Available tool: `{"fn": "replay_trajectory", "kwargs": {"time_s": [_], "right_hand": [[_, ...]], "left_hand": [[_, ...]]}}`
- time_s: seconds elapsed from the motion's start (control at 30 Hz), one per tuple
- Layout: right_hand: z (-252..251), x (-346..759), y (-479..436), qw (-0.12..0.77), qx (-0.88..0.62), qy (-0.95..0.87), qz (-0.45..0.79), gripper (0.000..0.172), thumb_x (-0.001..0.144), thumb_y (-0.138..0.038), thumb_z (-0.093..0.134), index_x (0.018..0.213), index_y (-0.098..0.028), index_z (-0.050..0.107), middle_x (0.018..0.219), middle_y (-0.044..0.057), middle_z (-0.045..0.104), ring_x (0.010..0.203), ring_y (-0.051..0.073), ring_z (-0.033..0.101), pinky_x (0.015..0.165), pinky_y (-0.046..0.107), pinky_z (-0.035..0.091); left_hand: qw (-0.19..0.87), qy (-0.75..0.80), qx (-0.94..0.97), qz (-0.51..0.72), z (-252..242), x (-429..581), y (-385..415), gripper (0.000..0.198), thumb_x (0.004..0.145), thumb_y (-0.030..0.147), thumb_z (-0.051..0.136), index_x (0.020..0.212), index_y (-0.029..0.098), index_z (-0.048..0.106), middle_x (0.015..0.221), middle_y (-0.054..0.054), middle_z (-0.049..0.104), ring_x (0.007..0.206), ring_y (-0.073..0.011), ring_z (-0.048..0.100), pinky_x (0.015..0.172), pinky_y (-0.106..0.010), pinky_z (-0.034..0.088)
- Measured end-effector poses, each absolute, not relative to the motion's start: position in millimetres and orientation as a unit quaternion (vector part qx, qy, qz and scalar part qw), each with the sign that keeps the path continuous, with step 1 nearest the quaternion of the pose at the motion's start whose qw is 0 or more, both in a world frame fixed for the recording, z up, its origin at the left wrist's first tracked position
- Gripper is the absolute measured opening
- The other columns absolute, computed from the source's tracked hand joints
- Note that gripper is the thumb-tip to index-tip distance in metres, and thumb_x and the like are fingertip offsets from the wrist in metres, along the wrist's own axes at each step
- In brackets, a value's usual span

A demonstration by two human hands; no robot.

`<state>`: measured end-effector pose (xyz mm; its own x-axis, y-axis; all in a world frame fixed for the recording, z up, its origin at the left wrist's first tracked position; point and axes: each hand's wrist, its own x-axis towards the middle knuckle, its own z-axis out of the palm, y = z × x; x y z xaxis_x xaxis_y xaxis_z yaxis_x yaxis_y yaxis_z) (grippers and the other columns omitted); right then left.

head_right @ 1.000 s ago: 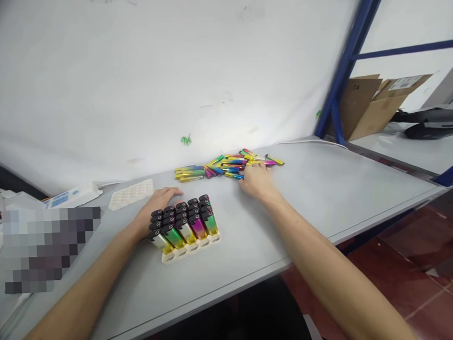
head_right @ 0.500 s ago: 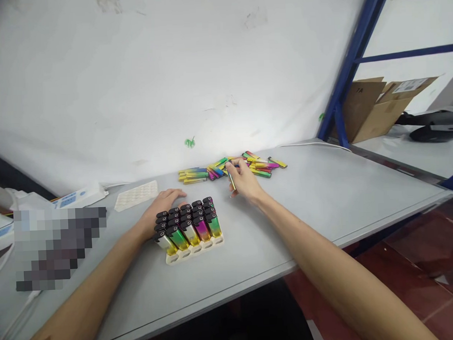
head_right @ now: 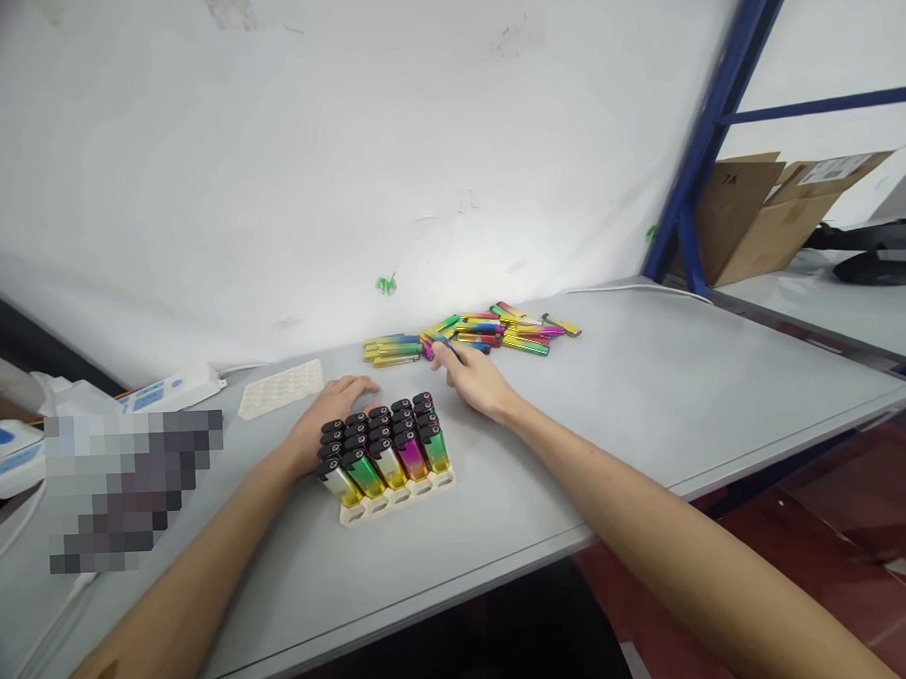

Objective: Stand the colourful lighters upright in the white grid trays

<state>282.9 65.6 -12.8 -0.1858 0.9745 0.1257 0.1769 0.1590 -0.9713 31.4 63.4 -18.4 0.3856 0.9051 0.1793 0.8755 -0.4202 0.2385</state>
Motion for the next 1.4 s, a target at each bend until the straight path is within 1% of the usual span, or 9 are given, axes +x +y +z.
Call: {"fn": "replay_trajectory", "kwargs": {"time_s": [0.07, 0.17, 0.3, 0.4, 0.7, 0.97, 1.07, 1.3, 1.4], "right_hand": [[-11.9, 282.6, 65.0, 0.444, -0.463, -0.598, 0.480, 0.054, 0.090, -0.067, 0.039, 0.063, -0.021, 0.042, 0.048, -0.007, 0.026, 0.039, 0.006, 0.020, 0.037, 0.022, 0.016], [-9.5, 283.4, 64.7, 0.449, -0.468, -0.562, 0.514, 0.057, 0.092, -0.063, 0.036, 0.053, -0.022, 0.030, 0.045, -0.007, 0.021, 0.038, 0.006, 0.016, 0.037, 0.023, 0.012], [-4.4, 285.6, 64.4, 0.478, -0.453, -0.532, 0.532, 0.050, 0.094, -0.047, 0.033, 0.051, -0.021, 0.031, 0.045, -0.006, 0.021, 0.038, 0.006, 0.013, 0.038, 0.023, 0.011], [-0.3, 286.6, 63.6, 0.492, -0.445, -0.515, 0.543, 0.048, 0.093, -0.043, 0.033, 0.051, -0.022, 0.030, 0.045, -0.007, 0.020, 0.039, 0.006, 0.011, 0.039, 0.023, 0.009], [1.3, 285.0, 62.4, 0.486, -0.475, -0.540, 0.497, 0.059, 0.090, -0.067, 0.035, 0.051, -0.023, 0.030, 0.044, -0.006, 0.022, 0.040, 0.007, 0.015, 0.037, 0.024, 0.013], [-4.3, 287.1, 65.7, 0.488, -0.472, -0.551, 0.485, 0.047, 0.093, -0.045, 0.031, 0.052, -0.023, 0.029, 0.044, -0.004, 0.026, 0.039, 0.009, 0.017, 0.037, 0.025, 0.017], [-5.1, 287.5, 67.0, 0.483, -0.488, -0.552, 0.472, 0.048, 0.093, -0.048, 0.031, 0.052, -0.023, 0.030, 0.044, -0.004, 0.027, 0.039, 0.009, 0.018, 0.038, 0.026, 0.017], [-7.5, 284.0, 64.1, 0.449, -0.515, -0.595, 0.425, 0.063, 0.090, -0.071, 0.028, 0.051, -0.022, 0.032, 0.044, -0.004, 0.029, 0.041, 0.010, 0.024, 0.043, 0.027, 0.020], [-8.5, 282.2, 62.3, 0.433, -0.521, -0.621, 0.393, 0.064, 0.091, -0.071, 0.028, 0.055, -0.021, 0.043, 0.047, -0.003, 0.036, 0.043, 0.011, 0.031, 0.047, 0.027, 0.025]], "left_hand": [[0.053, 0.538, 0.829, 0.143, -18.2, 31.8, 63.1, 0.037, 0.094, 0.039, 0.040, 0.119, 0.018, 0.058, 0.126, -0.011, 0.059, 0.119, -0.0282, 0.050, 0.103, -0.042, 0.042], [0.054, 0.540, 0.827, 0.145, -18.0, 32.2, 62.7, 0.036, 0.094, 0.039, 0.041, 0.118, 0.019, 0.059, 0.126, -0.011, 0.059, 0.119, -0.0281, 0.050, 0.103, -0.043, 0.041], [0.054, 0.538, 0.828, 0.146, -18.1, 31.8, 62.7, 0.037, 0.094, 0.040, 0.040, 0.118, 0.019, 0.058, 0.126, -0.011, 0.059, 0.118, -0.0280, 0.050, 0.103, -0.043, 0.042], [0.054, 0.536, 0.830, 0.146, -18.6, 31.1, 63.4, 0.037, 0.094, 0.041, 0.041, 0.118, 0.019, 0.058, 0.125, -0.011, 0.059, 0.118, -0.0278, 0.050, 0.103, -0.043, 0.042], [0.059, 0.537, 0.829, 0.148, -19.1, 30.7, 63.7, 0.037, 0.094, 0.040, 0.040, 0.118, 0.019, 0.058, 0.126, -0.011, 0.059, 0.119, -0.0282, 0.049, 0.104, -0.044, 0.041], [0.061, 0.536, 0.829, 0.148, -18.8, 30.1, 64.0, 0.038, 0.094, 0.042, 0.040, 0.118, 0.020, 0.059, 0.127, -0.011, 0.059, 0.119, -0.0287, 0.050, 0.102, -0.045, 0.042], [0.061, 0.537, 0.828, 0.149, -18.0, 31.0, 62.8, 0.037, 0.094, 0.041, 0.041, 0.118, 0.020, 0.059, 0.126, -0.011, 0.059, 0.119, -0.0286, 0.049, 0.103, -0.045, 0.042], [0.061, 0.540, 0.826, 0.145, -17.6, 31.5, 62.5, 0.037, 0.094, 0.040, 0.041, 0.118, 0.019, 0.058, 0.127, -0.011, 0.059, 0.120, -0.0281, 0.049, 0.103, -0.043, 0.041], [0.060, 0.539, 0.828, 0.143, -18.8, 30.8, 63.3, 0.036, 0.094, 0.041, 0.041, 0.118, 0.020, 0.058, 0.128, -0.011, 0.058, 0.120, -0.0285, 0.049, 0.103, -0.044, 0.041]]}}
